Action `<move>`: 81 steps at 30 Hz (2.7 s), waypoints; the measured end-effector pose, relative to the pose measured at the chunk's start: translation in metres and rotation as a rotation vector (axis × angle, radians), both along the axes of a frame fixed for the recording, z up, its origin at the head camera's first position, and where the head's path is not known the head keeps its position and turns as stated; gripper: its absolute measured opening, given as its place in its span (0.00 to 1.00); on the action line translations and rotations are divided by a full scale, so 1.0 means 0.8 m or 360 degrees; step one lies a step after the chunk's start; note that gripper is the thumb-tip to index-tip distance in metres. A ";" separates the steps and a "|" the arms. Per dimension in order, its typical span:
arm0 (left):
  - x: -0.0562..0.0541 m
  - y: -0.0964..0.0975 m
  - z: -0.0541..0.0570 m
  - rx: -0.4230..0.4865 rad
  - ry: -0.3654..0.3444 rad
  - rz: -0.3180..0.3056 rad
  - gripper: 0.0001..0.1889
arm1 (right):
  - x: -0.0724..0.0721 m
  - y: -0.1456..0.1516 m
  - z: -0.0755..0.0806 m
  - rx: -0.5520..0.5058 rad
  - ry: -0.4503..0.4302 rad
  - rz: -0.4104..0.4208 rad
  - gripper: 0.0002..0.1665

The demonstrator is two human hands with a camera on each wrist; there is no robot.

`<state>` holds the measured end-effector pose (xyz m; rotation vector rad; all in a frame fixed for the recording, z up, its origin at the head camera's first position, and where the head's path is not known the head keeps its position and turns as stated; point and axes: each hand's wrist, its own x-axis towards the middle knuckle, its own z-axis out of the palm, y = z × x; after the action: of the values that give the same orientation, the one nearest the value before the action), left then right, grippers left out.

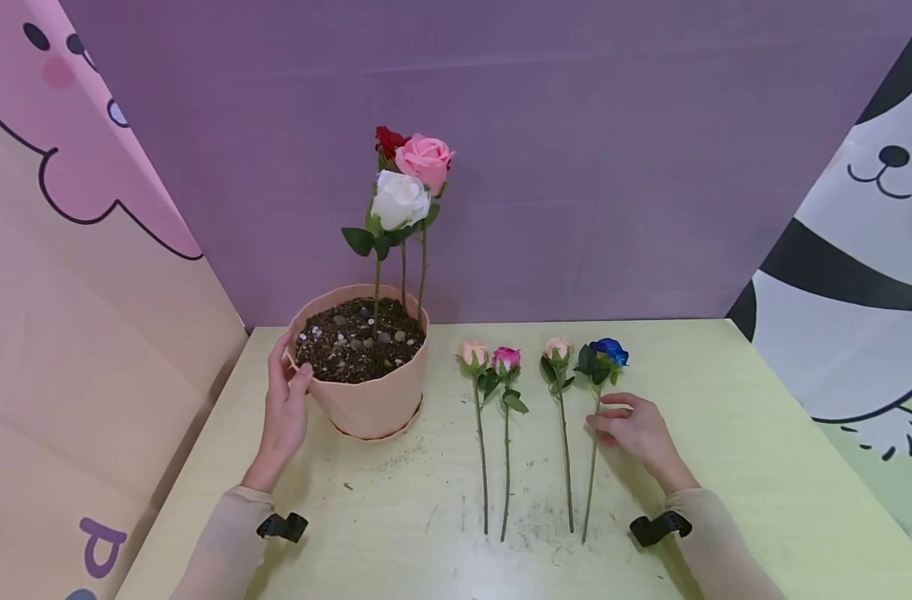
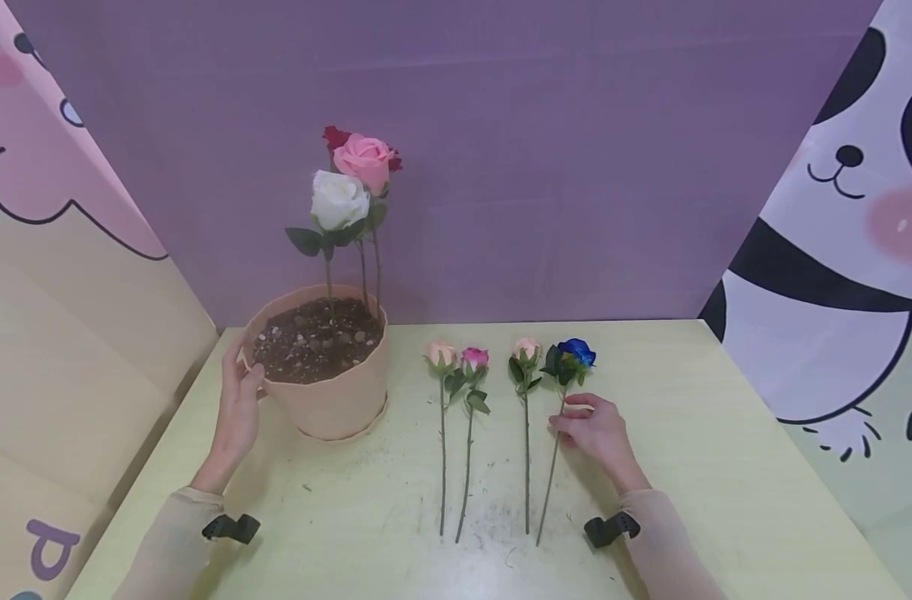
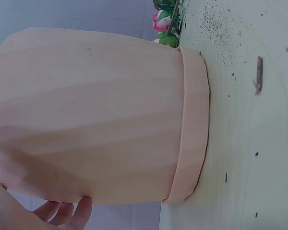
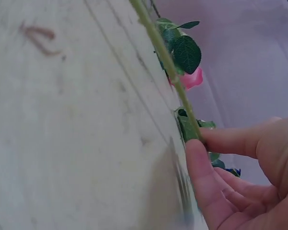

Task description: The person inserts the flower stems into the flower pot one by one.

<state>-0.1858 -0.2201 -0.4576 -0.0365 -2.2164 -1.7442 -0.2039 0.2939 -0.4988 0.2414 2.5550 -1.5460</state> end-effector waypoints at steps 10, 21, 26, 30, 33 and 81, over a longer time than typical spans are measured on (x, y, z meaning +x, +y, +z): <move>0.002 0.001 0.001 -0.0010 0.0008 0.0002 0.32 | 0.001 -0.001 0.012 -0.0379 0.0033 -0.0058 0.39; 0.002 0.002 0.000 0.0002 0.0007 0.0004 0.33 | 0.000 -0.007 0.037 -0.0404 0.0146 -0.0107 0.42; 0.001 0.002 0.001 -0.0003 0.0016 0.0010 0.32 | 0.003 -0.015 0.049 -0.0480 0.0212 -0.0138 0.40; 0.001 0.002 0.001 0.0000 0.0009 0.0012 0.33 | 0.005 -0.023 0.053 -0.0609 0.0291 -0.0189 0.35; 0.001 0.002 0.002 0.0004 0.0010 0.0014 0.33 | 0.006 -0.029 0.058 -0.0705 0.0336 -0.0222 0.31; 0.003 0.002 0.002 -0.0015 0.0024 0.0008 0.33 | -0.006 -0.119 0.124 -0.1382 0.0893 -0.0312 0.06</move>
<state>-0.1837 -0.2183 -0.4562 -0.0462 -2.2119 -1.7255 -0.2088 0.1986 -0.3997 -0.0669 1.9019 -2.9410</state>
